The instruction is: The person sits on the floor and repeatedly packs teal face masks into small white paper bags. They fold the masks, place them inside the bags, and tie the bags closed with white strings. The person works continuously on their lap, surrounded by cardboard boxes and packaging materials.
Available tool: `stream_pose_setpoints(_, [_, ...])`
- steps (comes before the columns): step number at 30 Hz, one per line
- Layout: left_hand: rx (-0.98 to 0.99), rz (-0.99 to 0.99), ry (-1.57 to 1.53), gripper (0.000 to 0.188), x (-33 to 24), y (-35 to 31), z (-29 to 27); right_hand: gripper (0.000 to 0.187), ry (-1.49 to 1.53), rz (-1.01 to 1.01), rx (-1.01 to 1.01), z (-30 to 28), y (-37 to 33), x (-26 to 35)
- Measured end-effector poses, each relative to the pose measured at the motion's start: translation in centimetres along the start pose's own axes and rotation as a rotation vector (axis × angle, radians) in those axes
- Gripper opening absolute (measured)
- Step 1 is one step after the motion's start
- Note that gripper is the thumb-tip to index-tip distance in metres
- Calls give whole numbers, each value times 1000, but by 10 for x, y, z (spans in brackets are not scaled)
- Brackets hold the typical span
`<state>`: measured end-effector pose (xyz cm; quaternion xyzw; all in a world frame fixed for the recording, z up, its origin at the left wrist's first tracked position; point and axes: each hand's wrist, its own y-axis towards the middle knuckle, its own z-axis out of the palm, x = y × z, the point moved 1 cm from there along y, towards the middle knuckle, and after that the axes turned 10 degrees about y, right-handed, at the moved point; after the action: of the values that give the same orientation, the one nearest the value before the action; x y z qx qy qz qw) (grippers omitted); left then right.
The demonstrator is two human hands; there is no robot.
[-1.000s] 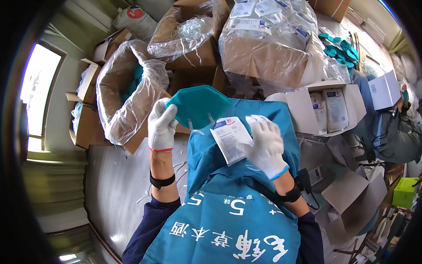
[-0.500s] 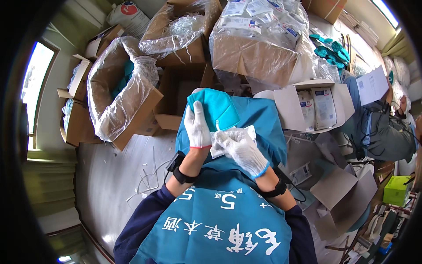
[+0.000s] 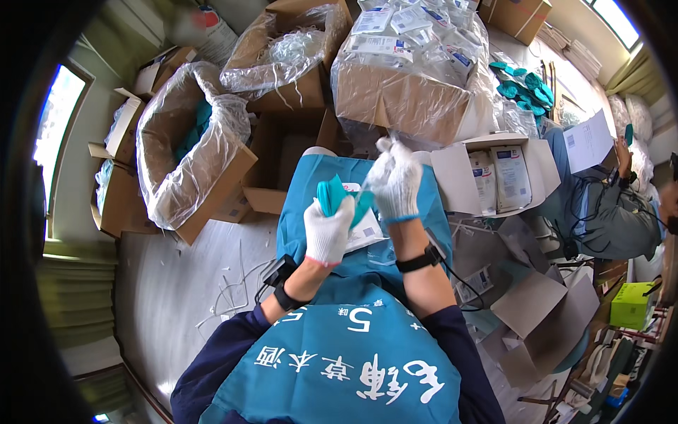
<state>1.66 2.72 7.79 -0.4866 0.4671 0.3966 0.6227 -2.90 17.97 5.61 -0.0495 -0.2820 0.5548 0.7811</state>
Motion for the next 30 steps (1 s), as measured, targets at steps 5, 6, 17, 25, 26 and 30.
stream_pose_setpoints(5, [235,24,-161,21,-44,-37,-14,20,23,-175,344,-72,81,73])
stream_pose_setpoints(6, [297,-125,-377,29,-44,-26,-23,23,-135,-132,307,-37,46,68])
stream_pose_setpoints(17, [279,-463,-457,49,-6,6,-19,8,-575,60,196,-13,-60,16])
stream_pose_setpoints(25, [-190,29,-299,18,-24,33,-19,20,-575,154,215,3,-81,-15])
stream_pose_setpoints(26, [-259,140,-221,16,-22,43,-19,22,-432,249,204,-1,-85,-24])
stream_pose_setpoints(30, [-444,387,-176,22,-12,63,-31,24,-798,527,417,-3,-91,-30])
